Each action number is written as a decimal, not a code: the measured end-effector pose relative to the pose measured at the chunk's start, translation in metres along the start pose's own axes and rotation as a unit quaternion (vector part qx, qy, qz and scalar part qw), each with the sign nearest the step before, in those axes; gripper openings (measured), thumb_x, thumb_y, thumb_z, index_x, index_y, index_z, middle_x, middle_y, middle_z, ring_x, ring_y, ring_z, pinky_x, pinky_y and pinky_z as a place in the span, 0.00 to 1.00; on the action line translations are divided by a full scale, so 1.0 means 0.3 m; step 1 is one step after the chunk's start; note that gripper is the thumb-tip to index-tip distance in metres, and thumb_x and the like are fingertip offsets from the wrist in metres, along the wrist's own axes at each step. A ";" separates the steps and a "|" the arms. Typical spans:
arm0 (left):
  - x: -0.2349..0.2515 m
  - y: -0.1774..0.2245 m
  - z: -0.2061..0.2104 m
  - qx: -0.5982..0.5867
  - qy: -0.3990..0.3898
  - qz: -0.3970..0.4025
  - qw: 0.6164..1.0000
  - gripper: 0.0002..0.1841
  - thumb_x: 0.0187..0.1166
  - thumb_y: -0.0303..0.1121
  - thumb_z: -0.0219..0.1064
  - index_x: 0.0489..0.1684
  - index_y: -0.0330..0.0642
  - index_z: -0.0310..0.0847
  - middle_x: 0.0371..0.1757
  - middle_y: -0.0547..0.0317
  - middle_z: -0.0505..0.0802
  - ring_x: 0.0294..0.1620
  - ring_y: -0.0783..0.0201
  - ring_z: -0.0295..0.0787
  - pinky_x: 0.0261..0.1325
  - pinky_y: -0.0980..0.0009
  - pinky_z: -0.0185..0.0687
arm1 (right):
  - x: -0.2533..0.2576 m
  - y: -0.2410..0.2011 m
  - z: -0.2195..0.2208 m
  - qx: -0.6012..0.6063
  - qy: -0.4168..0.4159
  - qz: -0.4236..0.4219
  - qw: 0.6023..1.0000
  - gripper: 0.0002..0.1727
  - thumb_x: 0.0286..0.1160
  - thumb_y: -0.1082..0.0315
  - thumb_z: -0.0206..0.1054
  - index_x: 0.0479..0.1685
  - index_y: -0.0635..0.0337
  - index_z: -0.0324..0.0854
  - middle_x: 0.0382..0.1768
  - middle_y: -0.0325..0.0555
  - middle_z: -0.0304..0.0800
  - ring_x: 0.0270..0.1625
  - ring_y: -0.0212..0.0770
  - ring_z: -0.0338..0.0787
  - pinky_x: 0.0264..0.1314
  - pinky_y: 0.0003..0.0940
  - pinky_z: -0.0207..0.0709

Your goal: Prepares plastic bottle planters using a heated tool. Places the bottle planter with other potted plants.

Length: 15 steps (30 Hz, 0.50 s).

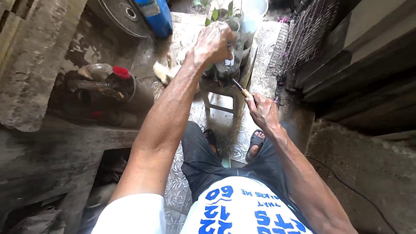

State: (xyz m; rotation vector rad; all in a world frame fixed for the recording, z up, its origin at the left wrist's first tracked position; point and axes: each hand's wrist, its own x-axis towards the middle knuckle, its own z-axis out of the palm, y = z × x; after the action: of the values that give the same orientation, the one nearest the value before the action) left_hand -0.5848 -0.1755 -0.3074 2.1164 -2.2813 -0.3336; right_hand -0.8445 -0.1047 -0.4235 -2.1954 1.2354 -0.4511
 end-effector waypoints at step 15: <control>0.068 0.093 0.035 -0.020 -0.003 -0.075 0.997 0.20 0.73 0.42 0.72 0.59 0.40 0.85 0.62 0.41 0.90 0.69 0.40 0.85 0.70 0.36 0.75 | -0.058 0.012 0.036 0.033 0.005 0.029 0.999 0.24 0.93 0.49 0.50 0.49 0.60 0.83 0.26 0.53 0.84 0.26 0.54 0.86 0.27 0.56 0.76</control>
State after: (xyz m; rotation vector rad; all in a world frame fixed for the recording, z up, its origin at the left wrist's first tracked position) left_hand -0.6156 -0.1924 -0.3160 2.2741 -2.1054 -0.3857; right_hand -0.8500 -0.0881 -0.4344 -2.1002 1.2679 -0.4740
